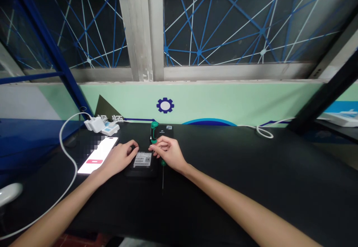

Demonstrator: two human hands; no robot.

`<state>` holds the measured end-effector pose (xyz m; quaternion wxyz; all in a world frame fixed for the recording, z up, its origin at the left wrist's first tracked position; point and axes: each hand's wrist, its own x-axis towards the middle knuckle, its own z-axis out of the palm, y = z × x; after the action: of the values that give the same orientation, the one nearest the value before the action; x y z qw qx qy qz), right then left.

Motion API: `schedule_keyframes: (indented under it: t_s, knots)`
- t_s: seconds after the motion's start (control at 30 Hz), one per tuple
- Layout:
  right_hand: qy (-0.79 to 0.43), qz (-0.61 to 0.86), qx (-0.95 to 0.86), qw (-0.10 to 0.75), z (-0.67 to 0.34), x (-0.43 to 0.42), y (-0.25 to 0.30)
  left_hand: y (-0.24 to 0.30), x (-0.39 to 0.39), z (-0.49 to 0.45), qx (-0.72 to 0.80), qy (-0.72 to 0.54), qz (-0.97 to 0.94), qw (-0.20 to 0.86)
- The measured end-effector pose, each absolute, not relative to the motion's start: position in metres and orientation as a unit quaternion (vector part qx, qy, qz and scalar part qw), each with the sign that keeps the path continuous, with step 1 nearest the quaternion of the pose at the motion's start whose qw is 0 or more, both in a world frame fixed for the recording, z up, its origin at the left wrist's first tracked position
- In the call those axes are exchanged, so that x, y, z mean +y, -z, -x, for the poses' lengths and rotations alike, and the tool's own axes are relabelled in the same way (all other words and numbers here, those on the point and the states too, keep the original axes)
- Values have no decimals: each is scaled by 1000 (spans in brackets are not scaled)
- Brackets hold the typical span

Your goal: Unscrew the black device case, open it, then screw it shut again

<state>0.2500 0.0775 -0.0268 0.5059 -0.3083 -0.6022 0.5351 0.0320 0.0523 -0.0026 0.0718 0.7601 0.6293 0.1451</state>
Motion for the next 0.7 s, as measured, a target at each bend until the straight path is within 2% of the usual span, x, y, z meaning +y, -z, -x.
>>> schedule_keyframes:
  t_s: [0.7]
  knots:
    - [-510, 307, -623, 508, -250, 76, 24, 2, 51, -34, 631, -149, -758, 69]
